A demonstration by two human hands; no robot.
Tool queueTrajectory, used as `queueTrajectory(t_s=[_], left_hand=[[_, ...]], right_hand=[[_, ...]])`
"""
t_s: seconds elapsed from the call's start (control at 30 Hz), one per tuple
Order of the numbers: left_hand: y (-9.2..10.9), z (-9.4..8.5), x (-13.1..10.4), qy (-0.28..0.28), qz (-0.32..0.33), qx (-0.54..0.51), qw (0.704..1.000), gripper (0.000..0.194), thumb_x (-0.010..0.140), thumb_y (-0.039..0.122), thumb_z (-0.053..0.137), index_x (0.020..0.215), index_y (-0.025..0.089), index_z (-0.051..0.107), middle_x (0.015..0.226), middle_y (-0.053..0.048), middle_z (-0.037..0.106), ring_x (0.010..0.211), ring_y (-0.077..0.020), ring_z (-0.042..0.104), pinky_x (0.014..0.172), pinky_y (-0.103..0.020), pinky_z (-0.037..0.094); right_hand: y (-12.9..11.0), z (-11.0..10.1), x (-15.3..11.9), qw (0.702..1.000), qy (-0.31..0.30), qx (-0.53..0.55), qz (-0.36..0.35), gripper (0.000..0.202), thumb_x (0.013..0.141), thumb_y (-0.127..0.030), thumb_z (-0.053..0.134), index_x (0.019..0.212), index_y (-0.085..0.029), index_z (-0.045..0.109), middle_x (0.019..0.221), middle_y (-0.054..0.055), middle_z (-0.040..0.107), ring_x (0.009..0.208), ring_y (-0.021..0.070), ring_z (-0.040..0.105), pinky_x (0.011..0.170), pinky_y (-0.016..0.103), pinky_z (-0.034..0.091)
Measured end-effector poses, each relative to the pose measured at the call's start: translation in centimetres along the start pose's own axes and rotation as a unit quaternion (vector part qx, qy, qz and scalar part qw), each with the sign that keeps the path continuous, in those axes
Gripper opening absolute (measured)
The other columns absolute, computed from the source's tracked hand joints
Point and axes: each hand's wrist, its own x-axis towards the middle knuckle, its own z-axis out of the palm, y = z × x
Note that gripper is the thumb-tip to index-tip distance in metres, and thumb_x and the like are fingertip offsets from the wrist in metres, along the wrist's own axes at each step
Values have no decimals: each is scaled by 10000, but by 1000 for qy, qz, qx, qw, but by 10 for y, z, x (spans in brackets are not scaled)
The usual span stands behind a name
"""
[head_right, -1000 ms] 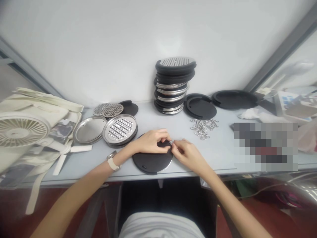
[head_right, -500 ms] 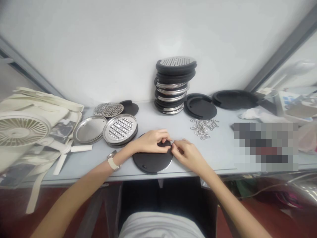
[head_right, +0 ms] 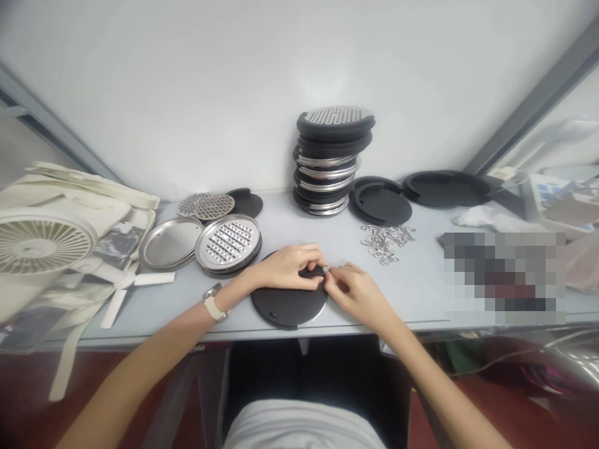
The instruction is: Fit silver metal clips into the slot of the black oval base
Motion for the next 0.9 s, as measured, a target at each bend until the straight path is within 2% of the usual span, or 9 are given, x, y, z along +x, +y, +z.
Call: queueTrajectory(t_s=[0.33, 0.6, 0.8, 0.9], left_hand=[[0, -1, 0, -9, -2, -13, 1000, 166, 771, 283, 614, 890, 179, 564, 840, 12, 514, 692, -94, 498, 620, -208, 383], [-1, -2, 1, -11, 11, 15, 1000, 74, 819, 243, 540, 846, 174, 546, 810, 10, 521, 681, -99, 489, 612, -217, 370], [3, -1, -1, 17, 5, 46, 999, 151, 824, 257, 538, 956, 185, 524, 927, -8, 525, 696, -100, 515, 631, -226, 410], [8, 0, -2, 31, 4, 97, 995, 203, 827, 277, 527, 1001, 181, 489, 989, -31, 536, 697, -121, 539, 605, -247, 420]], right_hand=[[3, 3, -1, 1000, 4, 15, 2, 311, 913, -290, 405, 611, -220, 421, 549, -4, 467, 601, 174, 492, 564, 272, 367], [5, 3, 0, 998, -2, 50, 40, 333, 915, -333, 400, 606, -218, 355, 564, -30, 402, 550, 139, 429, 553, 259, 340], [4, 2, -1, 996, 3, 73, 48, 342, 945, -367, 365, 639, -217, 346, 564, -45, 366, 539, 126, 382, 537, 252, 308], [4, 2, 0, 994, 5, 89, 60, 355, 957, -391, 350, 648, -217, 346, 560, -50, 358, 525, 120, 367, 523, 246, 301]])
